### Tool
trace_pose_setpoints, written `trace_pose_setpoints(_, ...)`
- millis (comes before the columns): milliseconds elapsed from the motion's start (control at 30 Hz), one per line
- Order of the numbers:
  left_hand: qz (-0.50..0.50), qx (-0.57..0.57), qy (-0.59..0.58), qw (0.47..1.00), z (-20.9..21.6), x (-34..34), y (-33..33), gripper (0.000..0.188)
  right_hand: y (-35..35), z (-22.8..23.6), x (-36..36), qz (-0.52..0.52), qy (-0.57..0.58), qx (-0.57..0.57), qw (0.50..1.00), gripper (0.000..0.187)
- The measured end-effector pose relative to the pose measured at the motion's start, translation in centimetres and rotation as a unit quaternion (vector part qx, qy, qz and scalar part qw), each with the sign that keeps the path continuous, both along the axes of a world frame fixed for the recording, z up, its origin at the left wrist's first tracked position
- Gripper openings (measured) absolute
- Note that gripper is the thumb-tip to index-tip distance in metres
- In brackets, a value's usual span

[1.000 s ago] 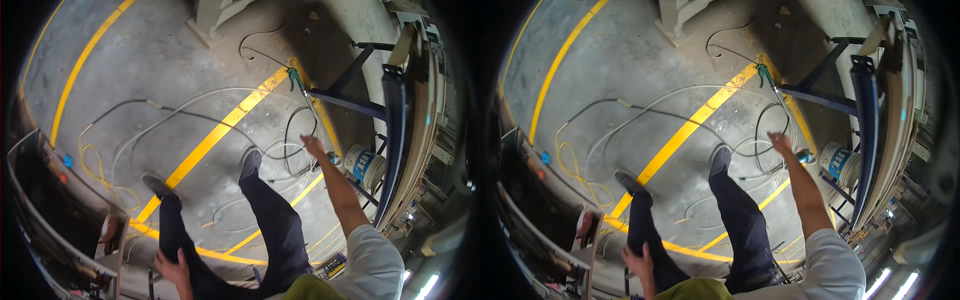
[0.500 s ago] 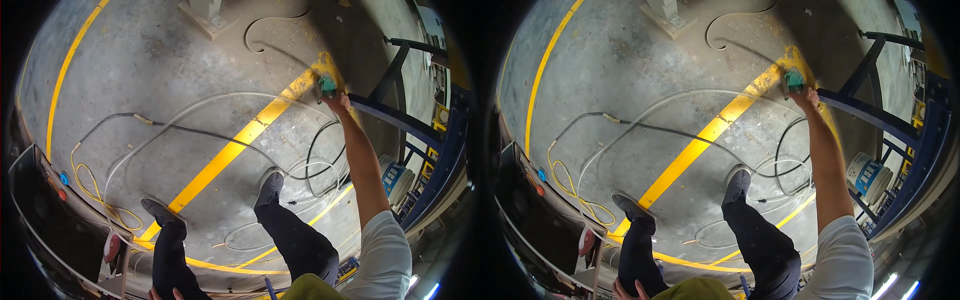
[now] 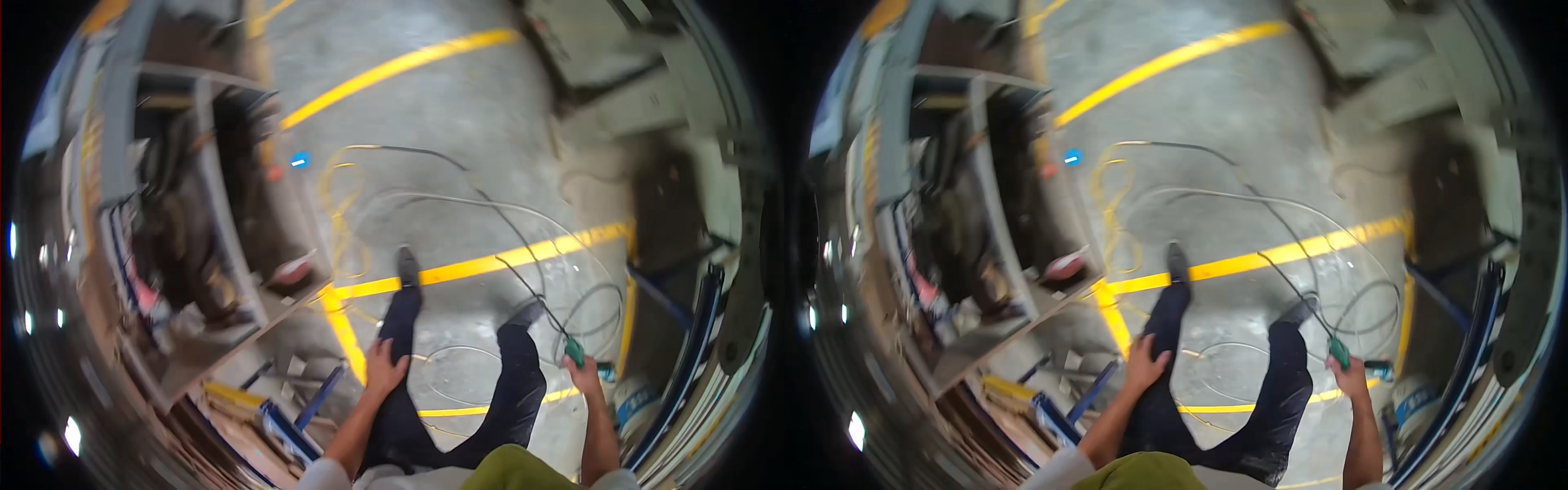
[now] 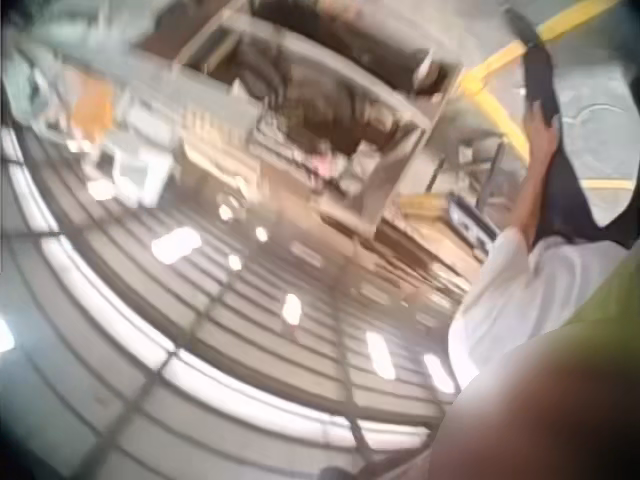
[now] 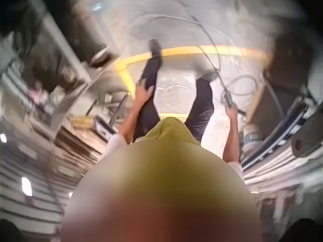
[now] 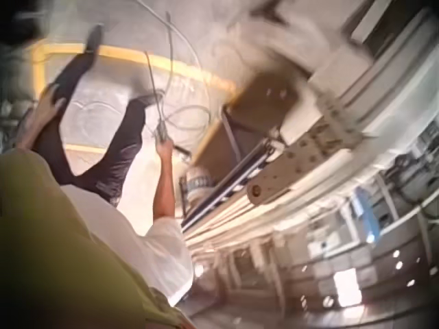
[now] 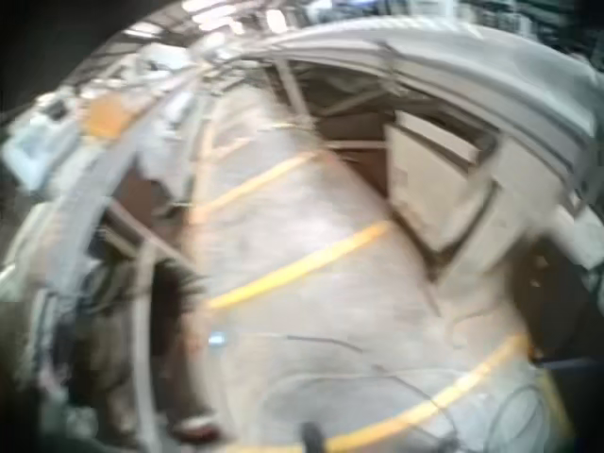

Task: Processing and trimming wooden panels using factory machinery and a utility knife.

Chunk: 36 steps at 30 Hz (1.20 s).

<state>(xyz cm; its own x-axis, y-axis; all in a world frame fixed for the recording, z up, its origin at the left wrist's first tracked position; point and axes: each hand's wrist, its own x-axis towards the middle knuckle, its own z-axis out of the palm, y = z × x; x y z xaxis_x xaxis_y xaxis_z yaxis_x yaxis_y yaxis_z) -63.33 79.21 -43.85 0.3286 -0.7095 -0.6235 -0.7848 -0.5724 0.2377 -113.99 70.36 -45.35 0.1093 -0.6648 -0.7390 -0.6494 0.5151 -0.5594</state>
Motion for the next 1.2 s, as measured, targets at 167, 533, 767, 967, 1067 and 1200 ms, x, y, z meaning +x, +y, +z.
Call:
trace_pose_setpoints(167, 0.074, -0.054, 0.048, 0.995, 13.8, 4.7, -2.9, 0.056, -3.3, 18.9, 8.1, 0.096, 0.145, 0.018, 0.985, 0.032)
trace_pose_setpoints(533, 0.159, -0.63, -0.232, 0.724, 49.5, 38.4, -13.1, 0.039, -19.9, 46.6, 37.5, 0.132, -0.01, -0.274, 0.953, 0.027)
trace_pose_setpoints(767, 0.148, -0.343, -0.278, 0.885, 49.6, 61.0, -21.9, 0.059, -28.9, 50.5, 52.8, 0.189, -0.116, -0.296, 0.929, 0.035)
trace_pose_setpoints(967, 0.296, -0.06, -0.183, 0.936, 47.0, 68.6, -28.3, 0.128, -40.6, 52.1, 63.0, 0.441, -0.033, -0.439, 0.782, 0.033)
trace_pose_setpoints(1067, 0.338, -0.062, -0.159, 0.926, 44.9, 68.1, -27.8, 0.136, -47.7, 53.5, 71.2, 0.401, -0.09, -0.358, 0.839, 0.036)
trace_pose_setpoints(1200, 0.337, -0.063, -0.161, 0.925, 44.1, 68.4, -27.5, 0.136, -52.9, 54.5, 84.0, 0.479, -0.191, -0.385, 0.766, 0.043)
